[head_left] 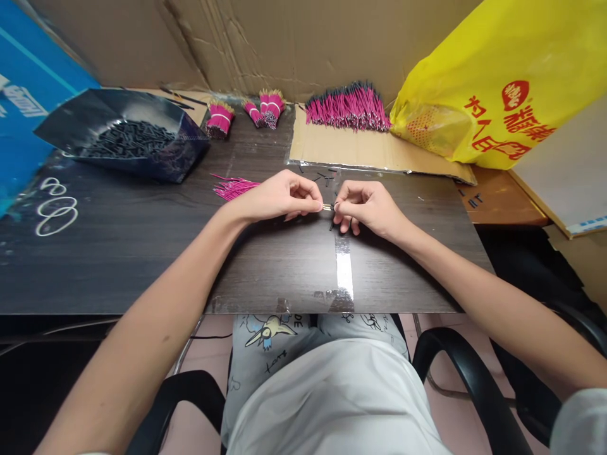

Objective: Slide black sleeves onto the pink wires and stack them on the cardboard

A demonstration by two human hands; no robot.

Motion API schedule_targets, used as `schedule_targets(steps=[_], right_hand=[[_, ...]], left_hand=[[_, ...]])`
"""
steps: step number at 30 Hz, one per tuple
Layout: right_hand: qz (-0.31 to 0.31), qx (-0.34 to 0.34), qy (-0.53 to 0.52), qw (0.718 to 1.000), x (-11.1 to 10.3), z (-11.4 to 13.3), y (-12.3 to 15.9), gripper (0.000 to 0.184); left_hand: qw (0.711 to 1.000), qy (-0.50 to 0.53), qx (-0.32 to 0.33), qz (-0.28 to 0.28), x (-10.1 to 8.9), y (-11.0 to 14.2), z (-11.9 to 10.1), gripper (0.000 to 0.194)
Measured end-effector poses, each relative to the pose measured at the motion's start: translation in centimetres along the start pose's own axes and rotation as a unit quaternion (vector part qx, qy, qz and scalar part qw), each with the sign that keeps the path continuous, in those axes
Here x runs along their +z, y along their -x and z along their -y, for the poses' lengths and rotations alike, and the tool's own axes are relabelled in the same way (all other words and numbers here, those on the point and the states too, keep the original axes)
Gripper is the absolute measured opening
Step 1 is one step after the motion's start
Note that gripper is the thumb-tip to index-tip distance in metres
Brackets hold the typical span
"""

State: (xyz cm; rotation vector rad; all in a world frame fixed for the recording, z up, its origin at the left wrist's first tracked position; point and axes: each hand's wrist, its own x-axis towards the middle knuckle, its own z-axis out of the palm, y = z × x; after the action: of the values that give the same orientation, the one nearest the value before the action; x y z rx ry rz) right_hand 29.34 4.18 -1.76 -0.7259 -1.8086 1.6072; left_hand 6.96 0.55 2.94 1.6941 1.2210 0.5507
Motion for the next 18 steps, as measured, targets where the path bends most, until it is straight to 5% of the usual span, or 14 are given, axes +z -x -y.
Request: schedule_targets(steps=[14,18], right_hand=[[0.003,-0.026,0.046,0.999,-0.08,0.02,0.2,0.006],[0.002,-0.04,0.048,0.998,-0.23,-0.29,0.16,0.017]], left_hand=[[1.0,-0.028,-0.008,0.005,0.29,-0.04,-0.25,0.019],[1.0,-0.026,-0.006,0.001,0.29,-0.04,-0.28,0.019]])
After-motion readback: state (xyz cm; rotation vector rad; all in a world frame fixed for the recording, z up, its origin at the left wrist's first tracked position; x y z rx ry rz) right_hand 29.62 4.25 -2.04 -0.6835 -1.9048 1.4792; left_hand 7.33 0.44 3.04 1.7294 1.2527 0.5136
